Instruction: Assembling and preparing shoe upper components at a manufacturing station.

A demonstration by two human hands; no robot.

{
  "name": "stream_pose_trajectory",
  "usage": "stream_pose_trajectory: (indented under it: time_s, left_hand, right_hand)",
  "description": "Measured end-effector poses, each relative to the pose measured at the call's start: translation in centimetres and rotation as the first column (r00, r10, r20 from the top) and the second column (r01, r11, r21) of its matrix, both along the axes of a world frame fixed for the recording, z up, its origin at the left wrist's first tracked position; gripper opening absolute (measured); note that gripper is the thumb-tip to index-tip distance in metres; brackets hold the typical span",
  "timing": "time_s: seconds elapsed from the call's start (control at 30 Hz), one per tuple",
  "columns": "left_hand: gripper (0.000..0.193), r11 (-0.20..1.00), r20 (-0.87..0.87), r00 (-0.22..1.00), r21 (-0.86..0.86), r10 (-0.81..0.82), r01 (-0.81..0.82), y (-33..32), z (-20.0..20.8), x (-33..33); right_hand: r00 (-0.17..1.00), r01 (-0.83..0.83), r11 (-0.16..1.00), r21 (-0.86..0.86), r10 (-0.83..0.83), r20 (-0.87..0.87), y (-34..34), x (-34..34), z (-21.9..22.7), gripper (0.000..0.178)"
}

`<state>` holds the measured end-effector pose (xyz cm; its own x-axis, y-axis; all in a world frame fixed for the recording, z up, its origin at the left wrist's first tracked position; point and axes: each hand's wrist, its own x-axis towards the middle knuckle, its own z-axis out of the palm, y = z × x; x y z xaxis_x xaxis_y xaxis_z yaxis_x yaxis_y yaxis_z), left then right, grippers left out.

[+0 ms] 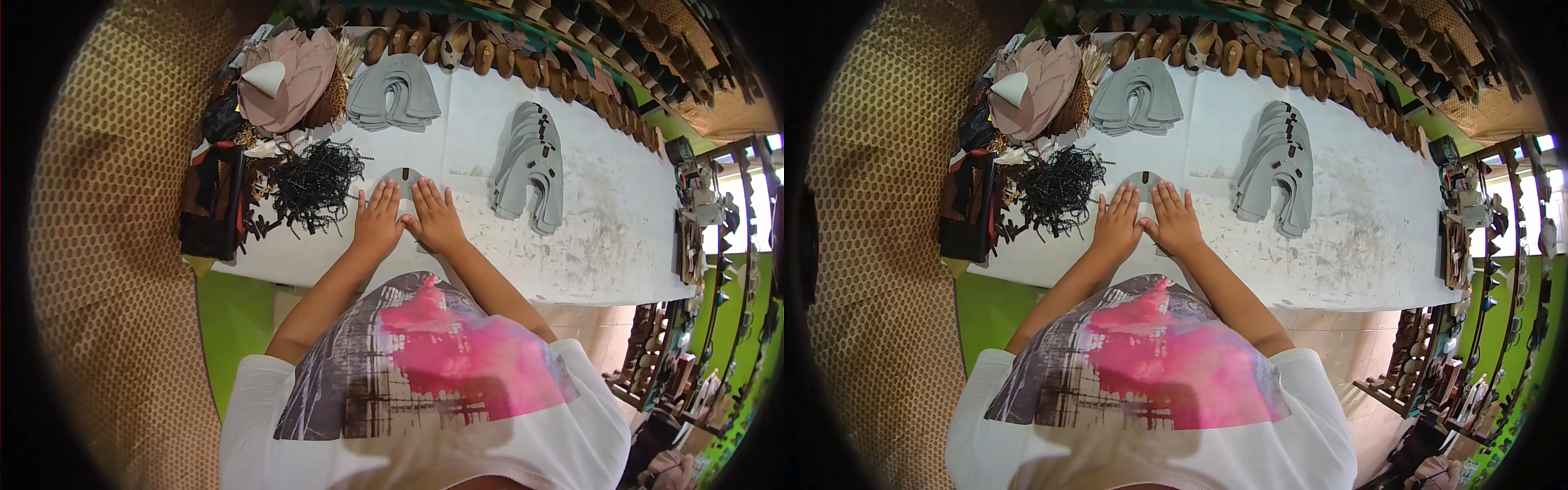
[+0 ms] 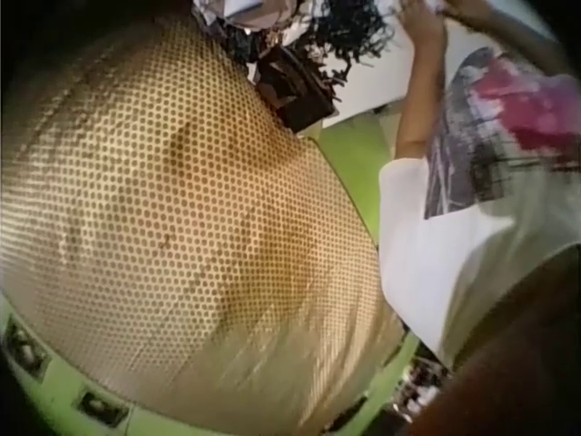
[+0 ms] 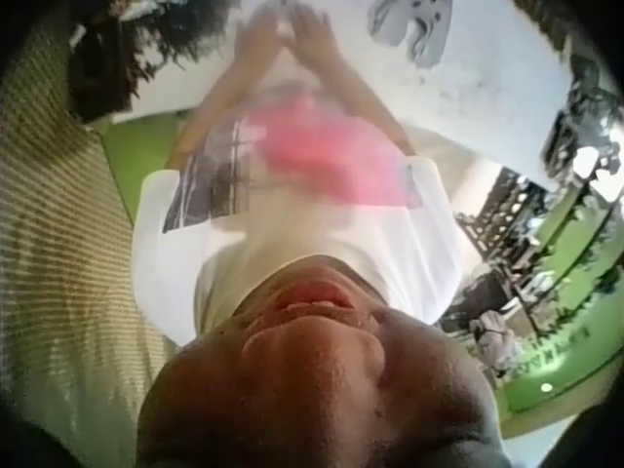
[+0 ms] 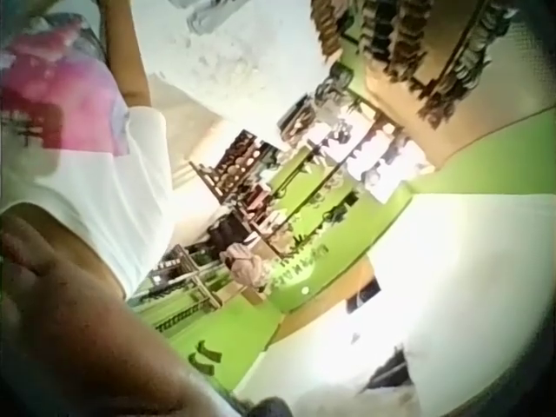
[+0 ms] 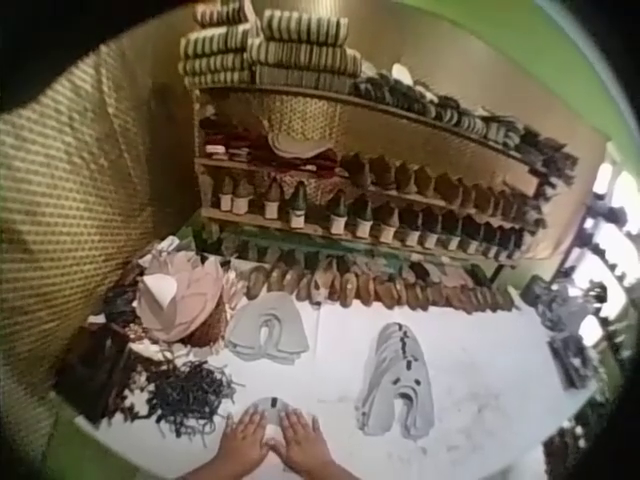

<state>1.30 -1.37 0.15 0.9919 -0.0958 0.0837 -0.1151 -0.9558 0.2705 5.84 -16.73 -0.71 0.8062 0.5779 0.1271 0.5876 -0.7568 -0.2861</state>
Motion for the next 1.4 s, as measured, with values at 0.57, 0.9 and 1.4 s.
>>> stream_pose_trajectory:
  time_s: [0.57,0.9,1.4]
  left_hand:
    - [0.061,1.000,-0.225,0.974,-0.025,-0.004,-0.001,0.8,3.7,-4.5]
    - [0.042,1.000,0.151,0.988,0.027,0.005,-0.009,0.2,0.8,1.0]
    - [0.032,1.000,0.114,0.993,-0.005,0.003,-0.002,0.8,1.6,3.8]
  right_hand:
    - [0.997,-0.052,0.997,0.057,0.054,-0.050,-4.6,-3.4,2.6,0.050]
    - [0.998,-0.019,0.998,0.067,0.015,0.064,1.7,0.9,2.5,0.035]
    - [0.997,0.080,0.994,0.071,-0.078,-0.023,3.2,3.3,1.9,0.042]
